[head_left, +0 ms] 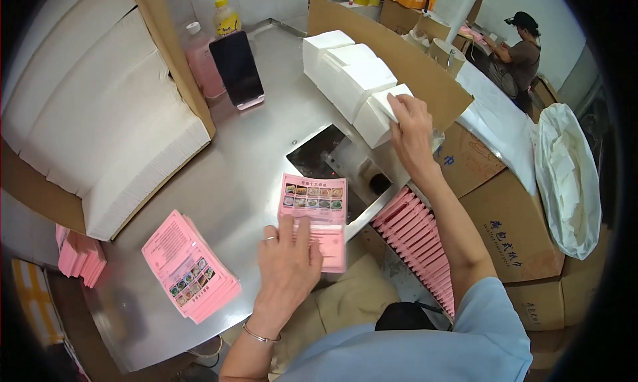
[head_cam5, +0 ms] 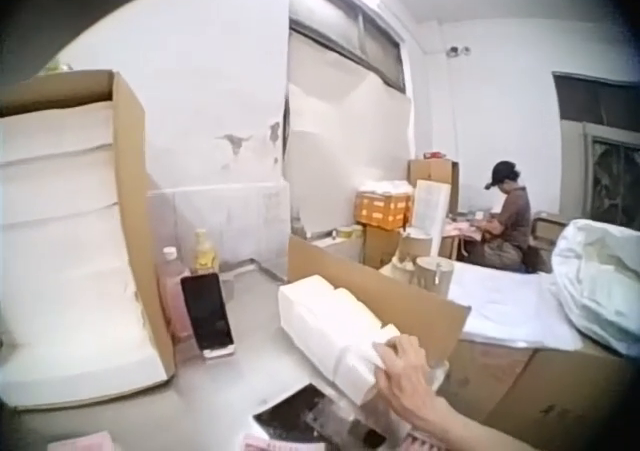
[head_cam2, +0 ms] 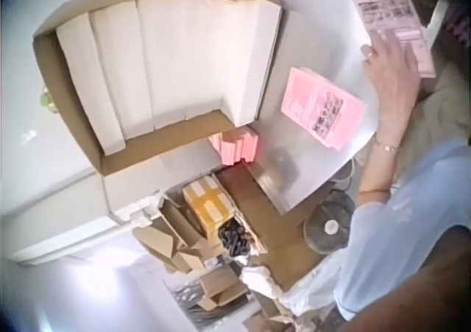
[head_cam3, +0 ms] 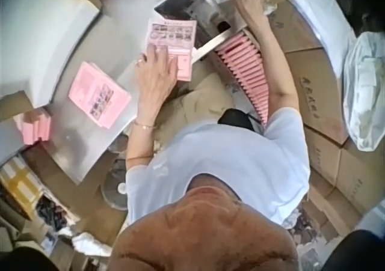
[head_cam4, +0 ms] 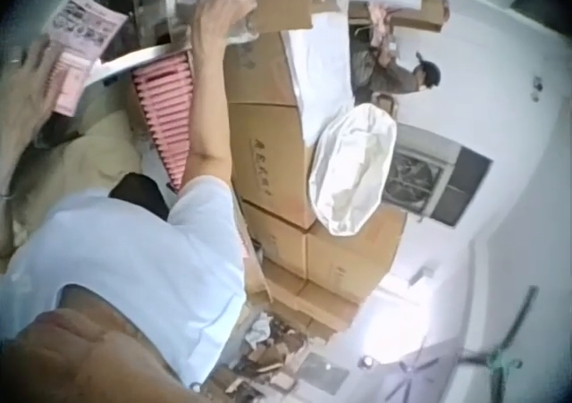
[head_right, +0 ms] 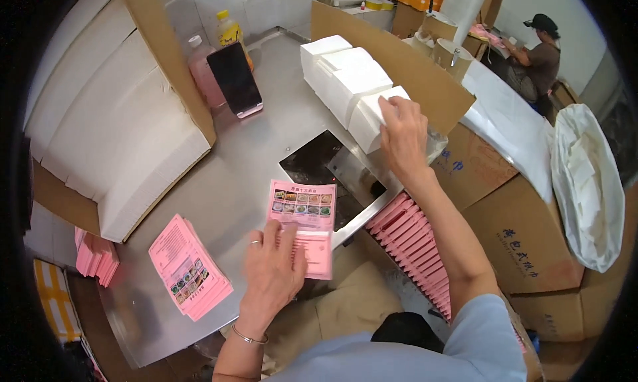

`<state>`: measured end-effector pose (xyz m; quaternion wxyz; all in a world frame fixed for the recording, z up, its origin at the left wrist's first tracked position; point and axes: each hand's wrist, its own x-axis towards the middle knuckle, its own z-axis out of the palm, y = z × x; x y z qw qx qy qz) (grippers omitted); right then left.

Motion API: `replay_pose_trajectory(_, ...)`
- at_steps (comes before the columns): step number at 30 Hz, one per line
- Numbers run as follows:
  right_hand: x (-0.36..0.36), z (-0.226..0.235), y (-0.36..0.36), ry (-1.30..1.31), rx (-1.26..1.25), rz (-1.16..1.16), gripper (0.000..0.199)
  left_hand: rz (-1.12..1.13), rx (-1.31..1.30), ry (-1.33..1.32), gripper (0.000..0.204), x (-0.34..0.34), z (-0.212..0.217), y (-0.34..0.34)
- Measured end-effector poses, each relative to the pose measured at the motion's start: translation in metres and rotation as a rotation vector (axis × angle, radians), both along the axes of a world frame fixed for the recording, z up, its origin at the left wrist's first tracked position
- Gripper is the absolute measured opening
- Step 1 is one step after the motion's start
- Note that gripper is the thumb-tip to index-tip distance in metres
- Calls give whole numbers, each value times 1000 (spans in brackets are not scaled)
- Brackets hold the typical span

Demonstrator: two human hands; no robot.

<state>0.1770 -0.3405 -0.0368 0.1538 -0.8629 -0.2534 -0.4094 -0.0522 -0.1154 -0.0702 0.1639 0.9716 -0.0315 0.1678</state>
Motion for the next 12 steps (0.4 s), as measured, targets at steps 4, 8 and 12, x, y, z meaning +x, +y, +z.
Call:
replay_pose_trajectory(4,-113,-38,57,114,-109,653,43,36,-198,-5,63,-2,-4,15)
replay_pose_trajectory(8,-148,-39,83,141,-149,819,36,55,-130,-31,84,-5,3,19)
replay_pose_trajectory(12,-78,-66,129,461,-412,482,94,115,-46,96,97,8,4,-5)
